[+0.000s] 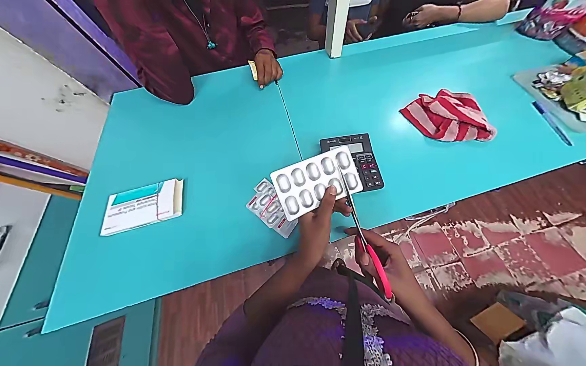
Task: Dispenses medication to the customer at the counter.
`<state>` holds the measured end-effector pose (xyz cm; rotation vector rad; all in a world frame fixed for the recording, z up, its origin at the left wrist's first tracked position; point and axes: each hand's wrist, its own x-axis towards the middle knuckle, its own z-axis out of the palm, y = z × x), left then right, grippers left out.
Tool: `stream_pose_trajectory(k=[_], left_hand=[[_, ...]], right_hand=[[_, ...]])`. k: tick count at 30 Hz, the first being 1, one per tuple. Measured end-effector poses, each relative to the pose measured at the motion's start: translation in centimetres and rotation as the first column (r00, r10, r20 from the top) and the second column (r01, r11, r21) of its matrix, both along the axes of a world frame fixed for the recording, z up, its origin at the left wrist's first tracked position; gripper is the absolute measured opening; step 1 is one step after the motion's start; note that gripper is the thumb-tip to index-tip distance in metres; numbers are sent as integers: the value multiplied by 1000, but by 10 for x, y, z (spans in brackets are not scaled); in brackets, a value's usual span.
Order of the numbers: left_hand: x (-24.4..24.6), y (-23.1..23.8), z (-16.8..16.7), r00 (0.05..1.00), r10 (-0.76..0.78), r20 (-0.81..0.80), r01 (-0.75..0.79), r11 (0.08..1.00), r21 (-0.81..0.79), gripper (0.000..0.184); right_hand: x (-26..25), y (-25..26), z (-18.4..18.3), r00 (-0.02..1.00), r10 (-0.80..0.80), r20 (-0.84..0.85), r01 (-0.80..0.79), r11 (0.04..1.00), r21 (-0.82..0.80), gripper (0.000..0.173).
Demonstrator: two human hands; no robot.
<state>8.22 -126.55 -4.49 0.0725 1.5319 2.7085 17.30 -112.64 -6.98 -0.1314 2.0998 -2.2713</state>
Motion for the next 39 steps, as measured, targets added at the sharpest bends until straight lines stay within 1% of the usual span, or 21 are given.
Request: stream_pose_trajectory(k=[14,21,26,31,35,39], left_hand=[[-2,-1,-1,1000,3,22,-2,1000,-22,12],[-2,-1,-3,999,3,32,-2,999,-33,12],[-2,-2,-3,999,-2,51,4,1000,-26,13],[-2,-2,-3,998,6,64,-6,1000,0,12],[-1,-4,-2,998,2,68,-1,1000,-13,12],[2,-4,-3,999,-13,47,14,1000,-23,14]], right_hand=[[-2,1,-1,1000,-4,-8,5,999,39,53],[-1,1,0,999,-27,-21,28,998,53,44],[-1,1,2,999,-52,16,51,998,39,44],[-3,2,-1,999,-45,12,44,998,37,42],[-7,2,2,999,-31,30,31,999,21,50],[-11,1,6,998,-29,56,30,1000,-2,49]])
